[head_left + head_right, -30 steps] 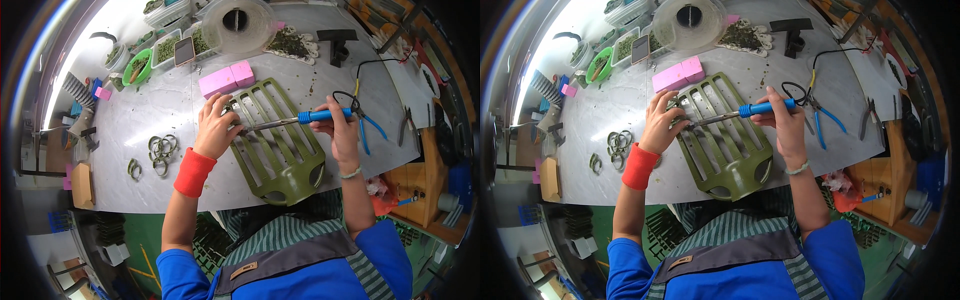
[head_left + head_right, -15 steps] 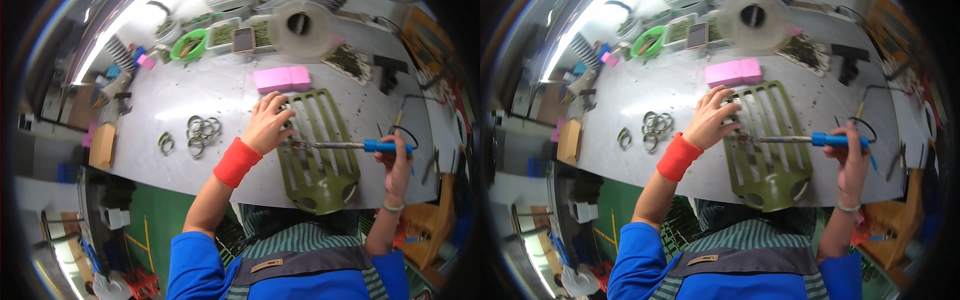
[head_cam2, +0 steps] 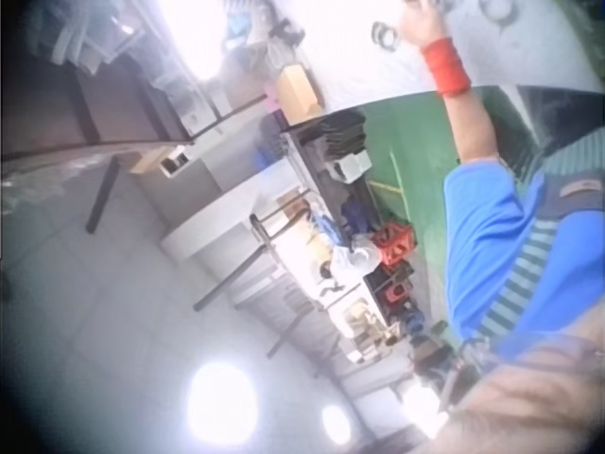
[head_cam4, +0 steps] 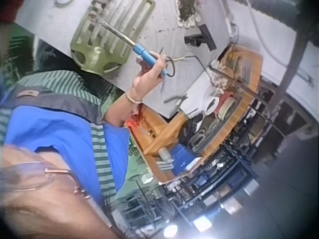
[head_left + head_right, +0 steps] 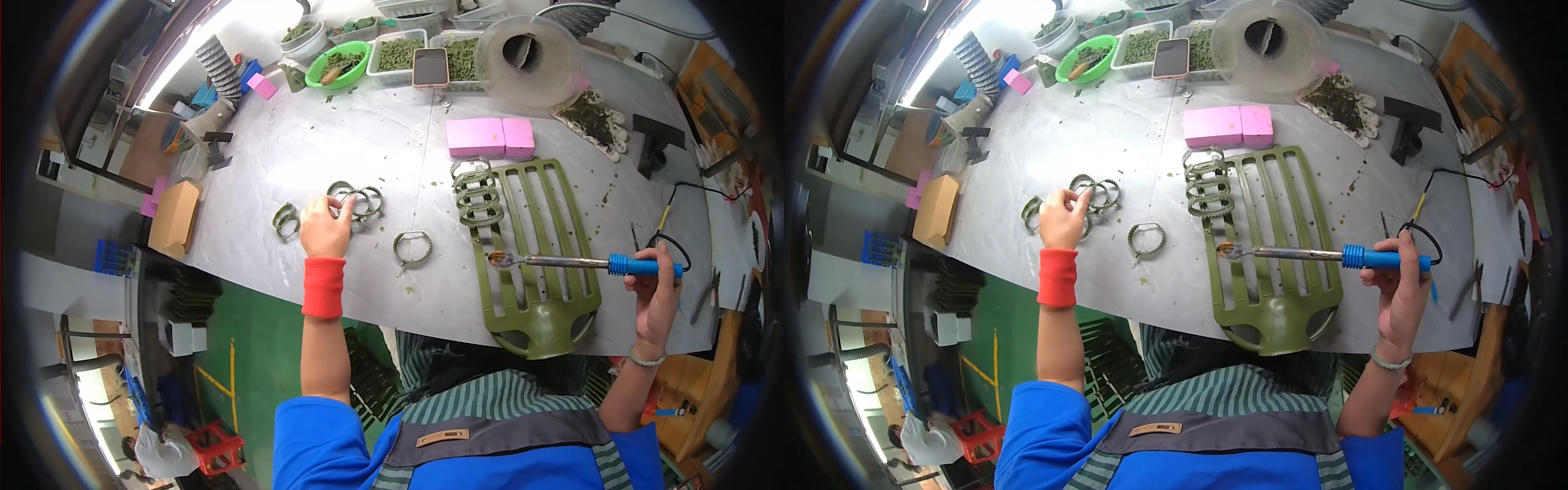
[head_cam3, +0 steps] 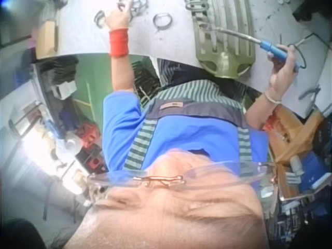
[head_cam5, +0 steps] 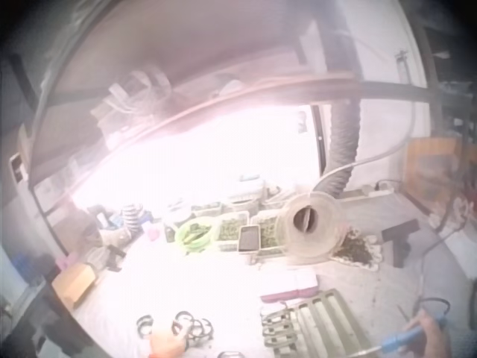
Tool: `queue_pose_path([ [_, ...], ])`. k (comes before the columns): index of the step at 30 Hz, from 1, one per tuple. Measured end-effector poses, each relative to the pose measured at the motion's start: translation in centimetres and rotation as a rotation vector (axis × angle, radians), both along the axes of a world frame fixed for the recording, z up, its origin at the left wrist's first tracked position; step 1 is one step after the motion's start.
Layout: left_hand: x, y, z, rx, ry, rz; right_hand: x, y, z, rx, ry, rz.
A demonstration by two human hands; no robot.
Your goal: The person uses a soldering iron to fuse metal rings onto a green plastic holder and uses pliers to adjust the rings.
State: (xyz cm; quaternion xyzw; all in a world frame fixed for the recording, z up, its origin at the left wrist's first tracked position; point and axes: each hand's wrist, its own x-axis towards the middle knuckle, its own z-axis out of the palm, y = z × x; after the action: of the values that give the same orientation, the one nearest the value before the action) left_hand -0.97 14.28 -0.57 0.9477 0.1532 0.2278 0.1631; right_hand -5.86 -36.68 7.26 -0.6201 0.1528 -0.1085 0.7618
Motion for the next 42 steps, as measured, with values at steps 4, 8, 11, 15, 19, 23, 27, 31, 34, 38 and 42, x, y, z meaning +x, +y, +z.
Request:
queue_pose_path([
  [4,0.7,-1.2,-1.3,0.176,0.108,0.123,-0.4,0.0,0.4,-0.021,-0.008,-0.01],
  [8,1.0,-0.8,-0.8,-0.098,0.007,-0.015,-0.7,0.0,0.7,-0.028,0.01,-0.028],
  [11,0.0,-1.3,0.3,-0.339,-0.035,-0.093,-0.9,-0.2,0.8,-0.002,0.002,-0.044],
  [15,-2.0,-3.8,2.4,-0.923,0.011,-0.334,-0.8,-0.5,0.7,0.013,0.024,-0.042],
  [19,-3.5,-7.0,3.8,-0.969,0.196,-0.462,-0.9,-0.7,0.8,0.003,0.016,-0.025],
  [23,-4.0,-9.7,3.8,-1.146,0.276,-0.482,-1.1,-0.9,1.0,-0.007,0.009,-0.034],
  [27,-4.0,-12.0,3.1,-1.231,0.299,-0.529,-1.3,-1.1,1.2,-0.025,0.005,-0.037],
  [31,-3.4,-14.3,1.2,-1.089,0.18,-0.6,-1.5,-1.3,1.3,-0.047,0.002,-0.045],
  [34,-2.6,-15.0,-0.2,-0.928,0.154,-0.582,-1.6,-1.3,1.3,-0.044,0.016,-0.051],
  [38,-2.0,-15.0,-1.3,-0.757,0.107,-0.552,-1.5,-1.0,1.1,-0.016,0.011,-0.045],
  [42,-2.0,-14.9,-1.1,-0.681,0.077,-0.575,-1.2,0.0,0.5,0.015,0.027,-0.021],
])
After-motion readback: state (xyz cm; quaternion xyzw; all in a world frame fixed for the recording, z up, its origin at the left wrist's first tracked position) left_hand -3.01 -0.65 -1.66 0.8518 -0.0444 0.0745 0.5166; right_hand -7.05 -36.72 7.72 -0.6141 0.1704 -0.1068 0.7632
